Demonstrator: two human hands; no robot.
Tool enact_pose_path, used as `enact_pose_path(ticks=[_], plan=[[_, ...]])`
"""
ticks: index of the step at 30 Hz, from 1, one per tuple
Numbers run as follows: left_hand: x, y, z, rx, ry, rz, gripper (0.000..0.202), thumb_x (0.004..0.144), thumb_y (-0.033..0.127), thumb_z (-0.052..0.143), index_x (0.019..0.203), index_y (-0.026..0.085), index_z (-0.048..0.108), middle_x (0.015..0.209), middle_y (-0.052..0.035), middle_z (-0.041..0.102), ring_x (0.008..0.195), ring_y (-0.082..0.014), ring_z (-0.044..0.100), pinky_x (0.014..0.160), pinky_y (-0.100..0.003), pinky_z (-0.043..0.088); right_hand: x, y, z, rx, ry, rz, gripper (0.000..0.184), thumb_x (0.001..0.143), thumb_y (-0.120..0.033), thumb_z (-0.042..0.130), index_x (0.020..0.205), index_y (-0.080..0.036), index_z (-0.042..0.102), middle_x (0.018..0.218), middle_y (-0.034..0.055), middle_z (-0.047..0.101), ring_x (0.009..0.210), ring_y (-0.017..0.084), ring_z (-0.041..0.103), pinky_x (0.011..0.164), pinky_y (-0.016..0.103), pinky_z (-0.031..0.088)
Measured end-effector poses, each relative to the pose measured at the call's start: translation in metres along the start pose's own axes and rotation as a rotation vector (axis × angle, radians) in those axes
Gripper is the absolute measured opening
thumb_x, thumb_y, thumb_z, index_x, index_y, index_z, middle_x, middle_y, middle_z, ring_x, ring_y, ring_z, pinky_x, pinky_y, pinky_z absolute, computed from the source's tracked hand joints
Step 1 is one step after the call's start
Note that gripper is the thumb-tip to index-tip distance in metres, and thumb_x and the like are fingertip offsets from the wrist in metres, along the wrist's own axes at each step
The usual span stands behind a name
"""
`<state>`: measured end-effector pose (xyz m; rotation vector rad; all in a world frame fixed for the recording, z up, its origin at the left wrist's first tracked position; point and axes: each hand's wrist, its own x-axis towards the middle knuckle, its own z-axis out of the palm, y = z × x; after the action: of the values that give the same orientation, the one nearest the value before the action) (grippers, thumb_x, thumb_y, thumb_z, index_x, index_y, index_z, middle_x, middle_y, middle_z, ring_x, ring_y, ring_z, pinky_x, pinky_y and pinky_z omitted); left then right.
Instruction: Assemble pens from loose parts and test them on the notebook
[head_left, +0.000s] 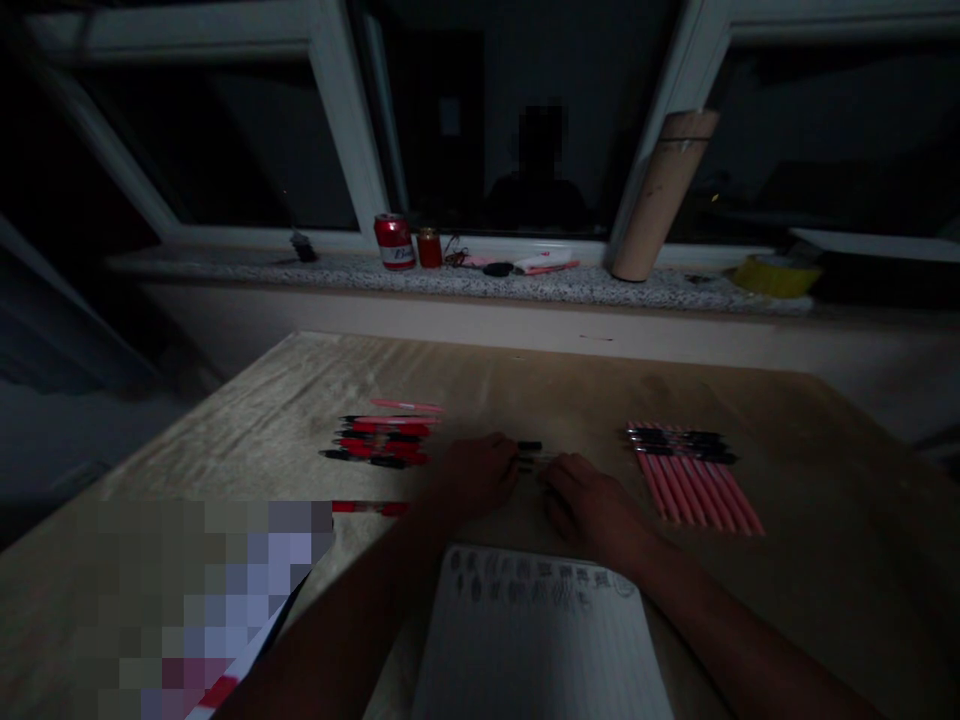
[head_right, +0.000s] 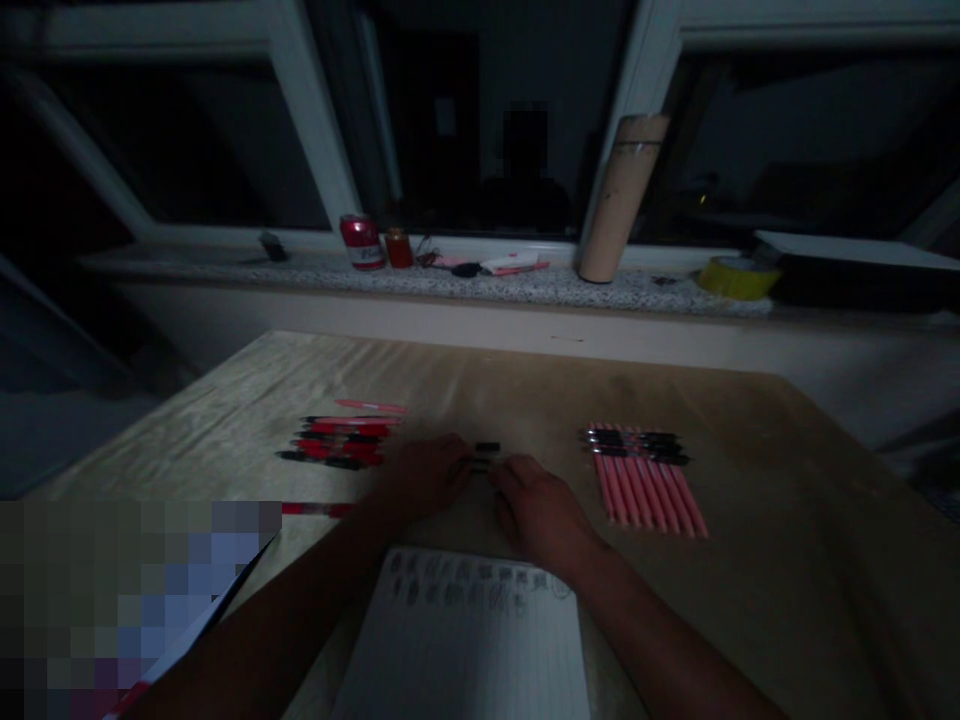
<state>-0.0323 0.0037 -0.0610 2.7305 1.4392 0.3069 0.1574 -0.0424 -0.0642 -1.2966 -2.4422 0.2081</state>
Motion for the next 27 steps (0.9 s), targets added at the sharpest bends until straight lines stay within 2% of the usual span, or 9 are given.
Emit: enact_pose_path(ticks=[12, 21, 27], plan=[[0.0, 0.0, 0.001, -0.036, 0.014, -0.007, 0.024, 0.088, 0.03, 0.038, 0.093, 0.018, 0.058, 0.091, -0.0048, 0.062, 0.078, -0.0181, 0.06, 0.068, -0.029, 0.043, 0.001, 0.004, -0.001, 0.026, 0.05, -0.015, 0.02, 0.084, -0.019, 0.048, 0.101, -0.019, 0.058, 0.095, 0.007, 0.059, 0.092, 0.019, 0.053, 0.077, 0.031, 0.045], [0.001, 0.0, 0.0, -0.114, 0.037, -0.071, 0.026, 0.089, 0.032, 0.037, 0.092, 0.018, 0.059, 0.089, -0.0052, 0.064, 0.078, -0.0175, 0.06, 0.068, -0.028, 0.042, 0.001, 0.02, 0.004, 0.052, 0.22, 0.165, 0.024, 0.085, -0.014, 0.041, 0.1, -0.017, 0.059, 0.094, 0.0079, 0.062, 0.088, 0.02, 0.057, 0.076, 0.032, 0.046], [0.001, -0.005, 0.006, -0.334, 0.118, -0.203, 0.027, 0.09, 0.033, 0.035, 0.087, 0.018, 0.056, 0.077, -0.0027, 0.062, 0.072, -0.015, 0.058, 0.066, -0.025, 0.04, 0.002, 0.029, 0.007, 0.117, 0.314, 0.226, 0.024, 0.085, -0.016, 0.04, 0.1, -0.017, 0.058, 0.095, 0.008, 0.063, 0.088, 0.02, 0.059, 0.078, 0.033, 0.046]])
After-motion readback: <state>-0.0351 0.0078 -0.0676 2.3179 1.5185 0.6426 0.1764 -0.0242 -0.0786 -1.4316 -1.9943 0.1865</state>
